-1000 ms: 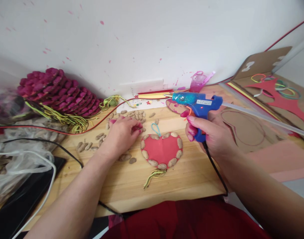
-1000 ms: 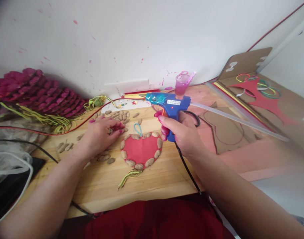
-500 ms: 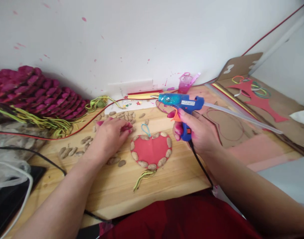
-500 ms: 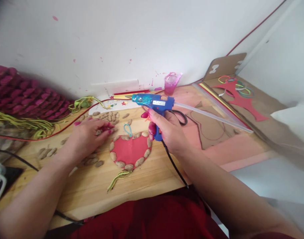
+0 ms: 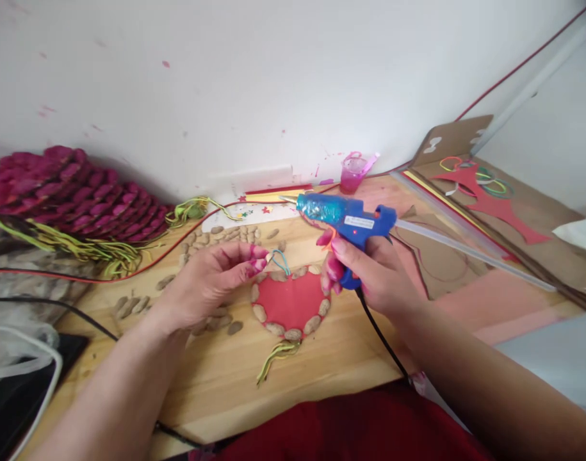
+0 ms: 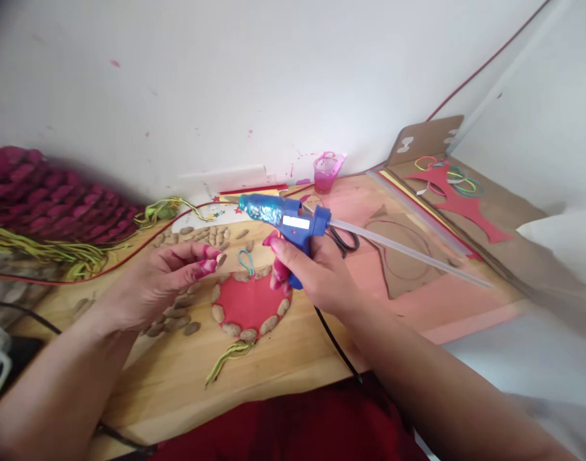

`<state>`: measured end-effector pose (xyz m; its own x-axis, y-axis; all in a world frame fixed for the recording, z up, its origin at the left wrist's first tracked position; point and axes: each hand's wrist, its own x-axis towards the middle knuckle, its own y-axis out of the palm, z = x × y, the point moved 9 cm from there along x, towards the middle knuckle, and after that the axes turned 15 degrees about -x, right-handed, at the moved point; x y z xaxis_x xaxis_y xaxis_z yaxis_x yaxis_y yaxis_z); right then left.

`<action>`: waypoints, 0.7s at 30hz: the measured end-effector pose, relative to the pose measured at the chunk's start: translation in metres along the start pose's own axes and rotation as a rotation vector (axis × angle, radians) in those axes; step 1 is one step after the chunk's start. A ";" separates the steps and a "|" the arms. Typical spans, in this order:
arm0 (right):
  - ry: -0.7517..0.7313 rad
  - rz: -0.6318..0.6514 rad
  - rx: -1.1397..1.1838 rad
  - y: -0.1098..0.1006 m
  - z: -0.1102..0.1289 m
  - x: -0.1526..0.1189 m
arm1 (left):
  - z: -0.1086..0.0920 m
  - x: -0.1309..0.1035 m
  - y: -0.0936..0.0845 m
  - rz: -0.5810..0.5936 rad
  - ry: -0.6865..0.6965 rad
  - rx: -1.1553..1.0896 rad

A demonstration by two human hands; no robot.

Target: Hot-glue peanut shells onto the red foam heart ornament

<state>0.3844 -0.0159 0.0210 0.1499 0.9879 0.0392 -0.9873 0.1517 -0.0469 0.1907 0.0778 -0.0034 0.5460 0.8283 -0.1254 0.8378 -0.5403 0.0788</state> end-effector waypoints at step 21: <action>-0.295 0.071 -0.416 0.015 0.003 -0.020 | 0.006 0.000 0.012 0.133 -0.123 -0.622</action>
<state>0.3667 -0.0335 0.0224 0.0028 0.9544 0.2984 -0.8812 0.1434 -0.4504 0.2002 0.0702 -0.0087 0.6721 0.7171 -0.1842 0.6280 -0.4203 0.6550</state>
